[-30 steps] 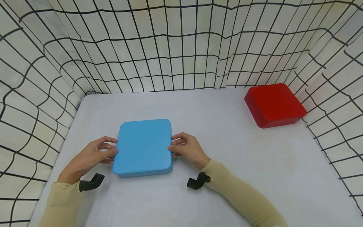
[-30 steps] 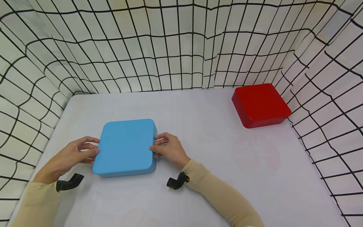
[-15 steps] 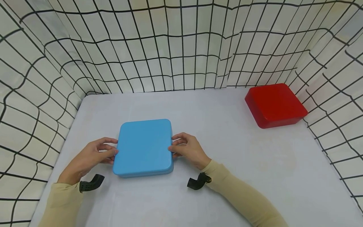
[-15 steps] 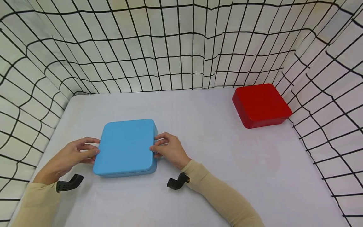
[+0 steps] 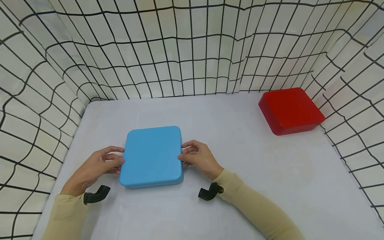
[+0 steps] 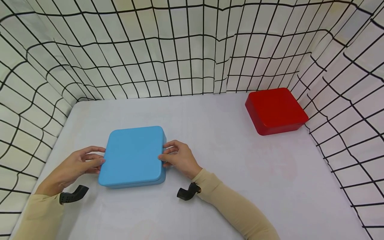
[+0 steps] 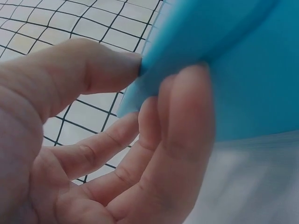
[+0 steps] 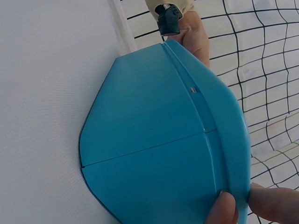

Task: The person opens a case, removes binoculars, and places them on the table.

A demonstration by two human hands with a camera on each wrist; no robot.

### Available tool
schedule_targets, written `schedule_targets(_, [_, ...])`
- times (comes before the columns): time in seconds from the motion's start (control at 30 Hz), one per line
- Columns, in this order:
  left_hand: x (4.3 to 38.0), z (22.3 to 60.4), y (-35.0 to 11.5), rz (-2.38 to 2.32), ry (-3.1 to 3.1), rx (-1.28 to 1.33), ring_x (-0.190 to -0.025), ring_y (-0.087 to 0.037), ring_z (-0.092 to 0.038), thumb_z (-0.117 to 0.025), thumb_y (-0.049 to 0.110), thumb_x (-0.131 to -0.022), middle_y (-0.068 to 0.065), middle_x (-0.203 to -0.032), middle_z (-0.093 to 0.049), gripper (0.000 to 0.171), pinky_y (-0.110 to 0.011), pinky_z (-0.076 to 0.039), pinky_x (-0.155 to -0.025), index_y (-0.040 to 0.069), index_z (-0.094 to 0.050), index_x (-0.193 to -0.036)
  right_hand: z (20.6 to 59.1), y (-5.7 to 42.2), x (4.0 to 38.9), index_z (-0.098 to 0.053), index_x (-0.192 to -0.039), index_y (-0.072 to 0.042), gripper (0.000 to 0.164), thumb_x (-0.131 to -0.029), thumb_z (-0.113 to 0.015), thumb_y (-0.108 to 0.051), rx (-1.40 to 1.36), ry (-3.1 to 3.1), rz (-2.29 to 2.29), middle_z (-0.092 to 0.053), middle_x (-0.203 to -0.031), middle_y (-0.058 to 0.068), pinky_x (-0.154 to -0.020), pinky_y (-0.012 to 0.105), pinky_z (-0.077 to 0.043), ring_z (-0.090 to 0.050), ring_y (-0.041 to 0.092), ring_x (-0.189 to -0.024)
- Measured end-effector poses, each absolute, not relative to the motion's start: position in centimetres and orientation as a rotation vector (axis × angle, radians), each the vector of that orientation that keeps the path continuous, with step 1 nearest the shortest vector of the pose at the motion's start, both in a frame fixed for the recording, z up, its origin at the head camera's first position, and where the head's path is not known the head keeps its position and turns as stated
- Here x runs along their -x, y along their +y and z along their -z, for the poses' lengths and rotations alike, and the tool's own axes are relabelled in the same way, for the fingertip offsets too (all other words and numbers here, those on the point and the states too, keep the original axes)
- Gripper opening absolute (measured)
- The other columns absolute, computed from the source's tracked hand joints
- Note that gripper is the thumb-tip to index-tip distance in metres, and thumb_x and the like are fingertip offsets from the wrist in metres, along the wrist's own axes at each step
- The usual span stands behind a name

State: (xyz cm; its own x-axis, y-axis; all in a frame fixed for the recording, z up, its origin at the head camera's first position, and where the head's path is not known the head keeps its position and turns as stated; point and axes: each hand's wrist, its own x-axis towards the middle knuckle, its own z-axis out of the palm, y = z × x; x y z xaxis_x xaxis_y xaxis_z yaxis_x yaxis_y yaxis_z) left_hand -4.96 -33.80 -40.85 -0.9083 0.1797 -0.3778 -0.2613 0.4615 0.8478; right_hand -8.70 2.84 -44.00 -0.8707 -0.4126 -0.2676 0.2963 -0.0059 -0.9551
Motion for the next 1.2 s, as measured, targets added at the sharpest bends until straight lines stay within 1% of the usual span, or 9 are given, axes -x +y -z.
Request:
schedule_targets(0.2, [5.05, 40.82, -33.77, -1.439, 2.290, 0.062, -0.085, -0.017, -0.073, -0.068, 0.022, -0.100, -0.001, -0.105, -0.069, 0.059, -0.033, -0.063, -0.079, -0.002, -0.041, -0.148, 44.00, 2.97, 8.67, -0.060, -0.129, -0.002, 0.045, -0.088, -0.077, -0.004, 0.122, 1.813, 1.918, -0.065, -0.099, 0.005, -0.083, 0.041, -0.064, -0.072, 0.015, -0.081])
schedule_targets(0.37, [4.98, 40.90, -33.88, -1.440, 2.282, 0.072, -0.085, -0.017, -0.073, -0.068, 0.023, -0.101, 0.001, -0.103, -0.071, 0.058, -0.031, -0.062, -0.080, 0.000, -0.041, -0.147, 43.96, 2.97, 8.63, -0.060, -0.129, -0.002, 0.045, -0.087, -0.077, -0.004, 0.119, 1.816, 1.916, -0.065, -0.098, 0.005, -0.083, 0.041, -0.064, -0.072, 0.016, -0.080])
schedule_targets(0.53, [4.92, 40.90, -33.93, -1.463, 2.265, 0.061, -0.085, -0.017, -0.073, -0.067, 0.022, -0.101, 0.002, -0.102, -0.071, 0.058, -0.032, -0.062, -0.080, -0.001, -0.041, -0.146, 43.93, 2.95, 8.64, -0.061, -0.128, -0.003, 0.044, -0.087, -0.077, -0.004, 0.117, 1.816, 1.920, -0.066, -0.098, 0.005, -0.084, 0.043, -0.064, -0.071, 0.016, -0.080])
schedule_targets(0.63, [4.88, 40.68, -33.95, -1.478, 2.262, 0.067, -0.085, -0.017, -0.073, -0.068, 0.022, -0.101, 0.004, -0.101, -0.071, 0.057, -0.031, -0.062, -0.081, 0.001, -0.040, -0.146, 43.86, 2.99, 8.66, -0.061, -0.129, -0.003, 0.045, -0.087, -0.077, -0.004, 0.122, 1.817, 1.919, -0.066, -0.099, 0.005, -0.085, 0.044, -0.064, -0.071, 0.016, -0.081])
schedule_targets(0.77, [4.86, 40.33, -33.94, -1.495, 2.266, 0.066, -0.085, -0.018, -0.073, -0.069, 0.022, -0.100, 0.006, -0.100, -0.072, 0.055, -0.031, -0.062, -0.082, 0.006, -0.042, -0.144, 43.75, 3.10, 8.69, -0.061, -0.130, -0.004, 0.046, -0.087, -0.078, -0.004, 0.131, 1.825, 1.922, -0.067, -0.100, 0.007, -0.084, 0.043, -0.064, -0.072, 0.016, -0.081])
schedule_targets(0.97, [4.83, 40.50, -34.14, -1.506, 2.228, 0.066, -0.085, -0.016, -0.073, -0.067, 0.021, -0.101, 0.009, -0.101, -0.073, 0.054, -0.030, -0.062, -0.081, 0.004, -0.041, -0.145, 43.87, 3.09, 8.74, -0.062, -0.130, -0.005, 0.047, -0.087, -0.078, -0.006, 0.144, 1.834, 1.913, -0.068, -0.100, 0.007, -0.081, 0.038, -0.064, -0.072, 0.016, -0.081])
schedule_targets(1.2, [4.66, 40.54, -34.46, -1.535, 2.215, 0.055, -0.085, -0.016, -0.074, -0.065, 0.017, -0.102, 0.010, -0.101, -0.073, 0.051, -0.031, -0.062, -0.080, 0.005, -0.041, -0.145, 43.82, 3.04, 8.63, -0.061, -0.130, -0.004, 0.047, -0.087, -0.078, -0.006, 0.151, 1.821, 1.914, -0.068, -0.100, 0.007, -0.082, 0.039, -0.064, -0.072, 0.016, -0.081])
